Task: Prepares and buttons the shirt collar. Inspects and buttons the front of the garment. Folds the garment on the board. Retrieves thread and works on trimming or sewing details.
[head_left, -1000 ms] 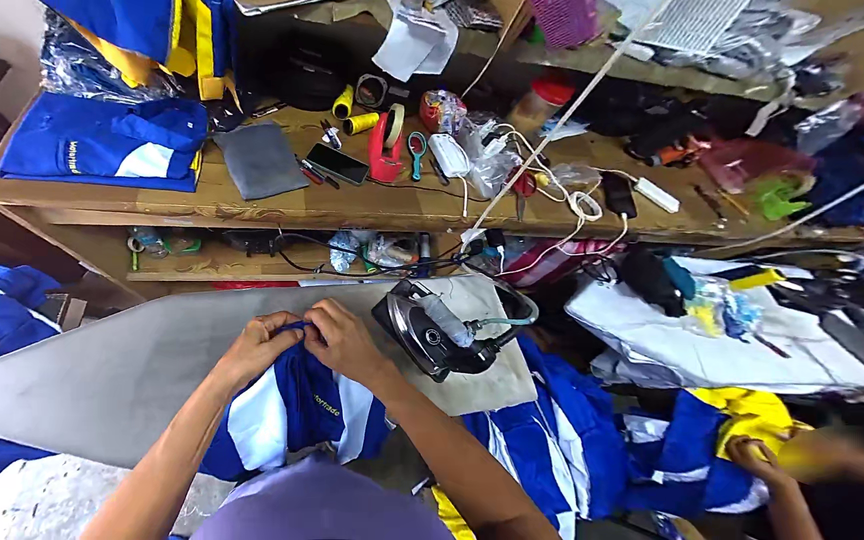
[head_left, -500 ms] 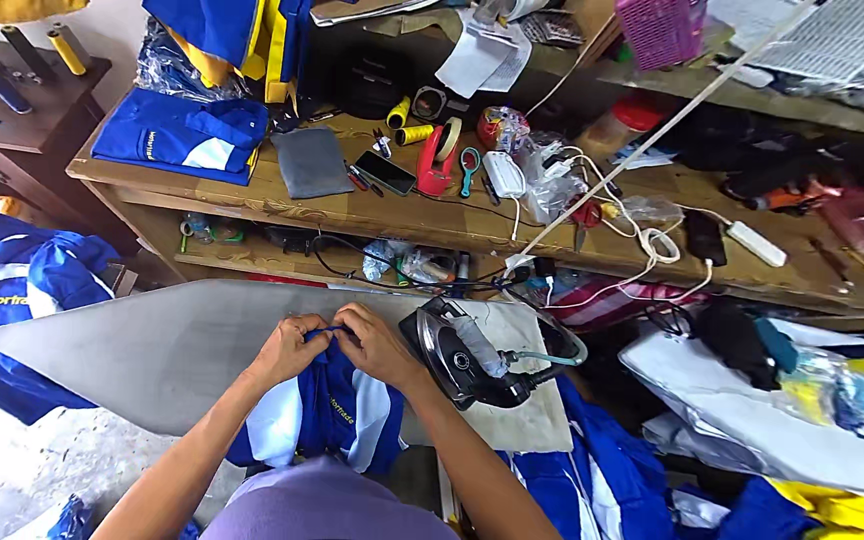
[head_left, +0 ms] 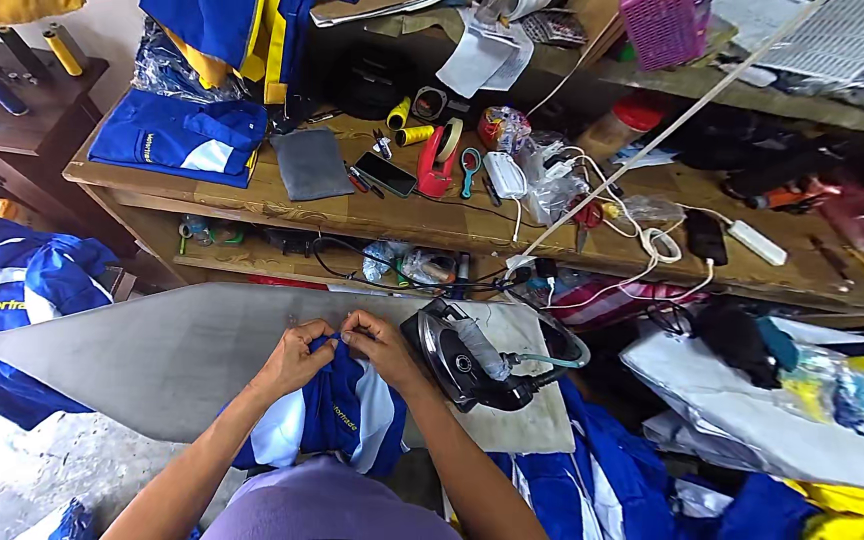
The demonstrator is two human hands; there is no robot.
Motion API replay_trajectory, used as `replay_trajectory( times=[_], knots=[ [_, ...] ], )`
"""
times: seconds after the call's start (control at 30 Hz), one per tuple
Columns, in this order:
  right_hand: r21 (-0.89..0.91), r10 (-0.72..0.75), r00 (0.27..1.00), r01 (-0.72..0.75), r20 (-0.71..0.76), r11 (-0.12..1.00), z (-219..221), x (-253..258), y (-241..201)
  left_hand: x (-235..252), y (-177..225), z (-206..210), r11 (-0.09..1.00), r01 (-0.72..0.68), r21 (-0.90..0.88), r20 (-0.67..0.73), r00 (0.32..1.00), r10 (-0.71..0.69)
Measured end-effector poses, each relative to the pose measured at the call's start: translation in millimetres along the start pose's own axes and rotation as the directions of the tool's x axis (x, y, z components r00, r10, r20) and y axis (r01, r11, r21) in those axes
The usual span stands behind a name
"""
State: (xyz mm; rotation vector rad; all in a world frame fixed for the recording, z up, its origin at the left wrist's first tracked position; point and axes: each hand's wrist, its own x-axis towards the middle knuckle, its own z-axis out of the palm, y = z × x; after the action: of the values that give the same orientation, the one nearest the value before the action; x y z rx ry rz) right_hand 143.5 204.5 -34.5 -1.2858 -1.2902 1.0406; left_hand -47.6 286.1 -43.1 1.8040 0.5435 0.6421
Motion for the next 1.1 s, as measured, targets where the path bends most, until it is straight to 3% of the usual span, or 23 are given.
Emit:
replay_trajectory(
  times=[0.23,0.47,0.7,0.93,1.1],
  knots=[
    [0.125,-0.027,0.998,0.034,-0.058,0.992,10.1,-10.0,10.5,-3.0,0.5,-1.2,1.000,-0.009,-0.004,-0.022,1.000,0.009],
    [-0.043,-0.085,0.995,0.087,0.059,0.995,1.1,-19.9,12.0,-4.5,6.2,-3.5,0.991,-0.033,-0.130,0.038,0.999,0.038],
    [0.136,-0.217,0.971,0.203,0.101,0.970,-6.1,-16.8,19.0,-9.9,22.2,0.5,0.966,-0.058,-0.252,0.058,0.995,0.075],
    [0.084,-0.219,0.972,0.212,0.090,0.974,-5.9,-17.0,9.7,-9.2,19.3,-12.1,0.989,-0.119,-0.084,0.095,0.987,0.127],
    [-0.114,-0.155,0.988,0.153,-0.005,0.982,0.7,-16.1,-15.2,-6.0,21.1,-17.2,0.997,-0.079,0.023,0.071,0.995,0.077]
  ],
)
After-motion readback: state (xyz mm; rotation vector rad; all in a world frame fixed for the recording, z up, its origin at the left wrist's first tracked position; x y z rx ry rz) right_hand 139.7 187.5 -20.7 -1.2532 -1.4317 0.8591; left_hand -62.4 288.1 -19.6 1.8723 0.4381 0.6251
